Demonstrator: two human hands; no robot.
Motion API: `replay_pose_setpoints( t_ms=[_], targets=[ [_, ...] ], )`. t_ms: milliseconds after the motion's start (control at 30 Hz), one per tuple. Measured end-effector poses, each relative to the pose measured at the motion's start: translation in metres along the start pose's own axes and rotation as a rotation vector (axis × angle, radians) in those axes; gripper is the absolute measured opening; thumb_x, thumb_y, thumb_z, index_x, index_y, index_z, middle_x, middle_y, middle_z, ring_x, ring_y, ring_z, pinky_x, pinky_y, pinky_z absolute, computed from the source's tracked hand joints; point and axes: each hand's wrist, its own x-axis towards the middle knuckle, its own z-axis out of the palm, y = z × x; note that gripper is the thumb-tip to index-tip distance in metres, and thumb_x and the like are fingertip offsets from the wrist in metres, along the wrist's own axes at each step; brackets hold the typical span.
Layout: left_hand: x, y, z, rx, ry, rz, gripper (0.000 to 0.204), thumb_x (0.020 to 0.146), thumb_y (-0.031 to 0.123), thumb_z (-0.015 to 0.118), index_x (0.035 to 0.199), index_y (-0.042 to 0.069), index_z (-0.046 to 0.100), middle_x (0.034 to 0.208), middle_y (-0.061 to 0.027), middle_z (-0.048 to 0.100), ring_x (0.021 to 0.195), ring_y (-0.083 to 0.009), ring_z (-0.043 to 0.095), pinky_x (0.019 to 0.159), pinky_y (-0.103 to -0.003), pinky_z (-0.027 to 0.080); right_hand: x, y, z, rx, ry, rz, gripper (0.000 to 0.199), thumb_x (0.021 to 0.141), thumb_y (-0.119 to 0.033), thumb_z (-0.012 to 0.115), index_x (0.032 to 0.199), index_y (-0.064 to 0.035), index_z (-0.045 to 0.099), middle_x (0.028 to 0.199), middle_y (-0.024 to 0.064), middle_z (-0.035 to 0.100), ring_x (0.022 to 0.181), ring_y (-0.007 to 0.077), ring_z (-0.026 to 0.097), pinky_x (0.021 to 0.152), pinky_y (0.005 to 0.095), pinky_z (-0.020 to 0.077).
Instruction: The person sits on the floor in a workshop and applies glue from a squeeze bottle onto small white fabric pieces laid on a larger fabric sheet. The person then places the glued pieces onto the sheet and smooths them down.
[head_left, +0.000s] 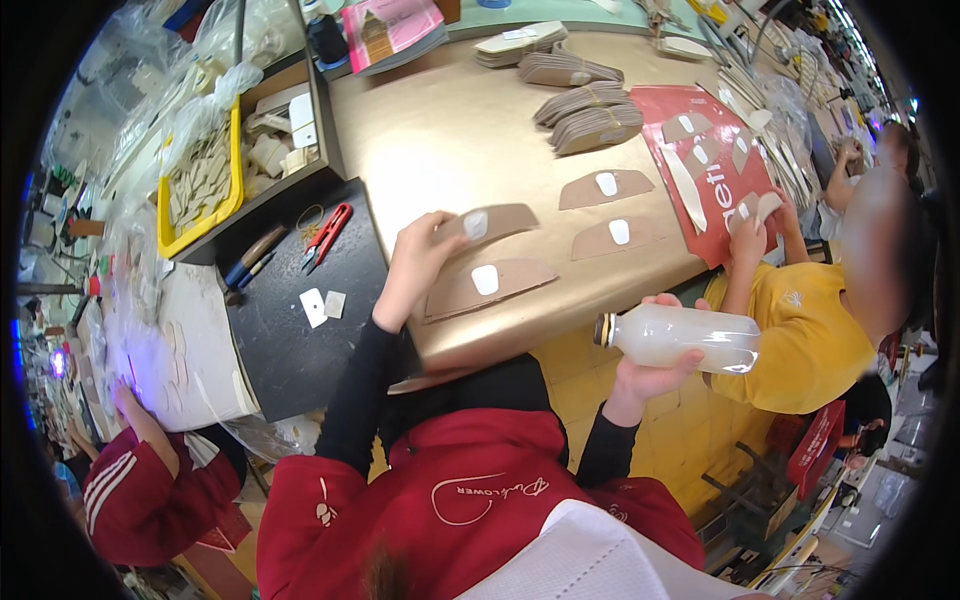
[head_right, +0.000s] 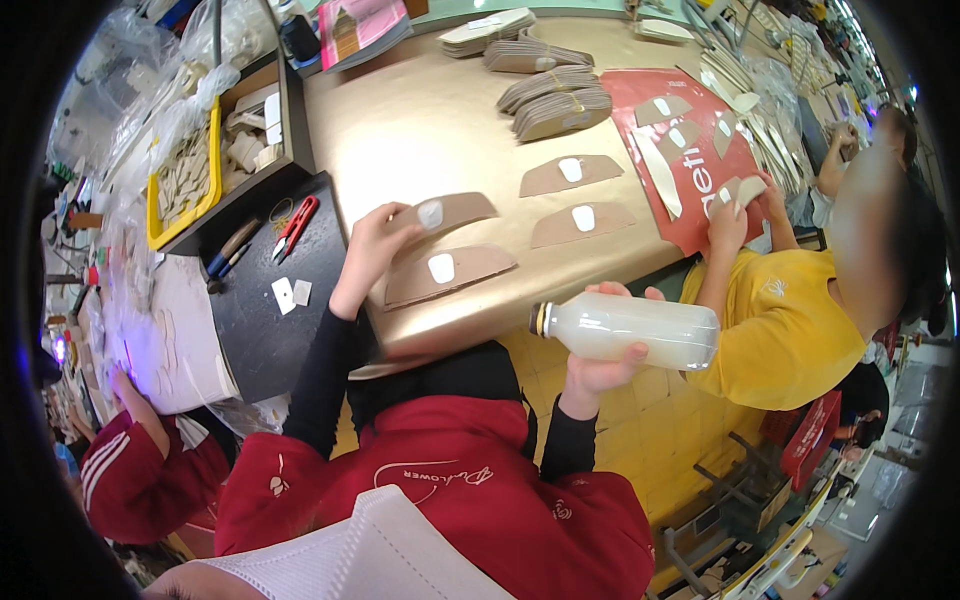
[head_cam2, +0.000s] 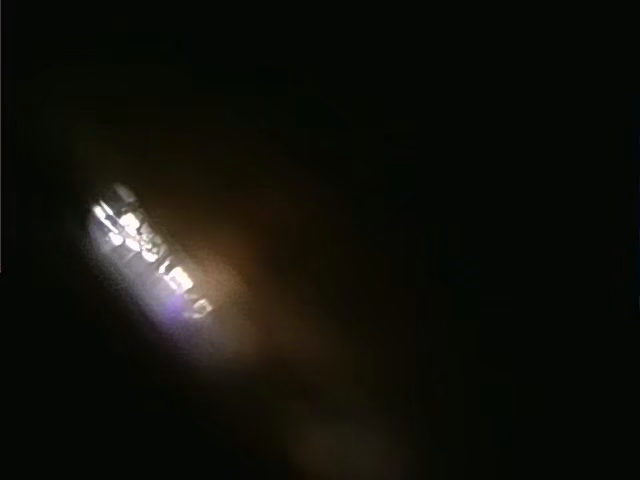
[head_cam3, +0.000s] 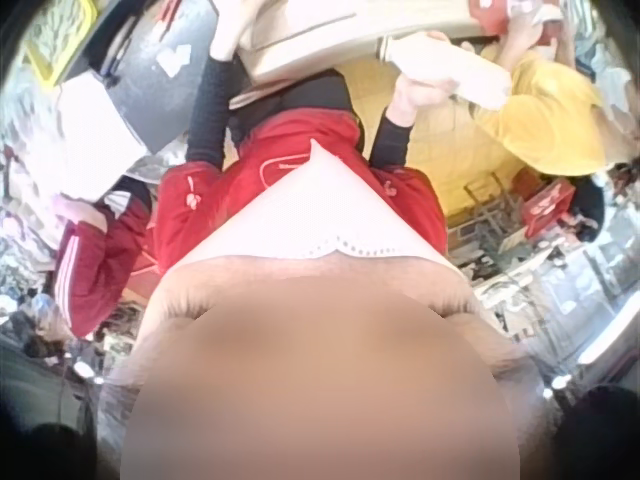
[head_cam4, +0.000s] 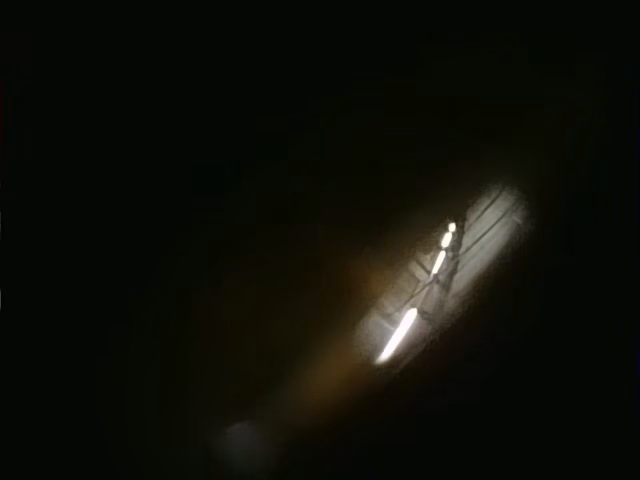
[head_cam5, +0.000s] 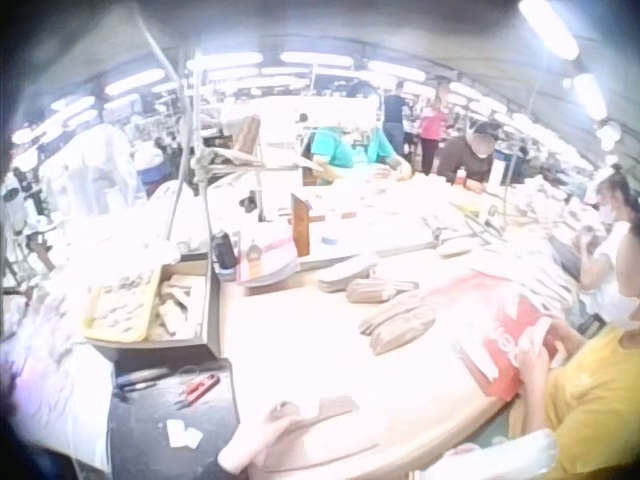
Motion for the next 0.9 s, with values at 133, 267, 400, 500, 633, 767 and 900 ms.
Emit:
replay_pose_setpoints(
  t_ms=[133, 267, 400, 500, 633, 767, 900],
  targets=[
    [0.019, -0.014, -0.003, -0.018, 0.131, 0.032, 0.040, 0.085, 0.019, 0.074, 0.118, -0.002, 0.065, 0.108, -0.0208, 0.068, 0.099, -0.0303, 0.067, 0.089, -0.036, 0.050, 0.011, 0.013, 0.041, -0.085, -0.186, -0.099, 0.079, 0.083, -0.046, 0.073, 0.137, -0.0020, 0.036, 0.111, 0.0244, 0.064, 0.103, 0.0330, 0.063, 0.093, 0.0430, 0.0506],
    [0.014, -0.029, -0.005, -0.009, 0.160, -0.004, 0.034, 0.085, 0.013, 0.070, 0.116, -0.001, 0.066, 0.110, -0.0204, 0.069, 0.101, -0.0313, 0.067, 0.090, -0.037, 0.051, 0.029, 0.060, 0.089, -0.304, -0.354, -0.078, 0.065, 0.084, -0.016, 0.078, 0.134, 0.0018, 0.041, 0.116, 0.0208, 0.065, 0.107, 0.0251, 0.062, 0.091, 0.0378, 0.0508],
    [0.012, -0.035, -0.003, -0.054, 0.156, -0.009, 0.027, 0.081, 0.006, 0.068, 0.107, -0.002, 0.066, 0.105, -0.0197, 0.069, 0.098, -0.0322, 0.066, 0.086, -0.037, 0.052, 0.032, 0.115, 0.121, -0.608, -0.418, 0.043, 0.035, 0.082, -0.009, 0.080, 0.109, 0.0057, 0.063, 0.102, 0.0127, 0.072, 0.092, 0.0177, 0.067, 0.082, 0.0329, 0.0524],
    [0.013, -0.035, -0.002, -0.079, 0.181, -0.002, 0.022, 0.080, 0.004, 0.067, 0.100, -0.003, 0.065, 0.099, -0.0203, 0.069, 0.094, -0.0328, 0.067, 0.084, -0.037, 0.053, 0.031, 0.140, 0.131, -0.630, -0.435, -0.024, 0.026, 0.081, -0.013, 0.082, 0.092, 0.0058, 0.068, 0.090, 0.0105, 0.073, 0.080, 0.0165, 0.068, 0.076, 0.0311, 0.0529],
    [0.013, -0.034, -0.003, -0.074, 0.184, -0.038, 0.020, 0.079, 0.003, 0.066, 0.097, -0.004, 0.065, 0.093, -0.0207, 0.069, 0.090, -0.0339, 0.068, 0.082, -0.038, 0.053, 0.025, 0.155, 0.135, -0.688, -0.455, -0.080, 0.029, 0.080, -0.015, 0.084, 0.094, 0.0056, 0.069, 0.086, 0.0109, 0.074, 0.077, 0.0165, 0.069, 0.071, 0.0303, 0.0536],
    [0.013, -0.034, -0.004, -0.113, 0.161, -0.049, 0.018, 0.078, 0.001, 0.063, 0.096, -0.004, 0.064, 0.096, -0.0224, 0.067, 0.095, -0.0377, 0.065, 0.086, -0.042, 0.051, 0.018, 0.161, 0.137, -0.715, -0.546, -0.080, 0.030, 0.080, -0.016, 0.084, 0.094, 0.0058, 0.069, 0.084, 0.0127, 0.074, 0.076, 0.0169, 0.071, 0.068, 0.0306, 0.0542],
    [0.014, -0.034, -0.007, -0.191, 0.126, -0.078, 0.016, 0.077, -0.001, 0.061, 0.092, -0.004, 0.063, 0.095, -0.0234, 0.066, 0.095, -0.0398, 0.064, 0.086, -0.044, 0.051, 0.020, 0.162, 0.140, -0.879, -0.631, -0.283, 0.032, 0.078, -0.018, 0.085, 0.094, 0.0049, 0.070, 0.081, 0.0154, 0.074, 0.073, 0.0206, 0.073, 0.065, 0.0322, 0.0547]
  ],
)
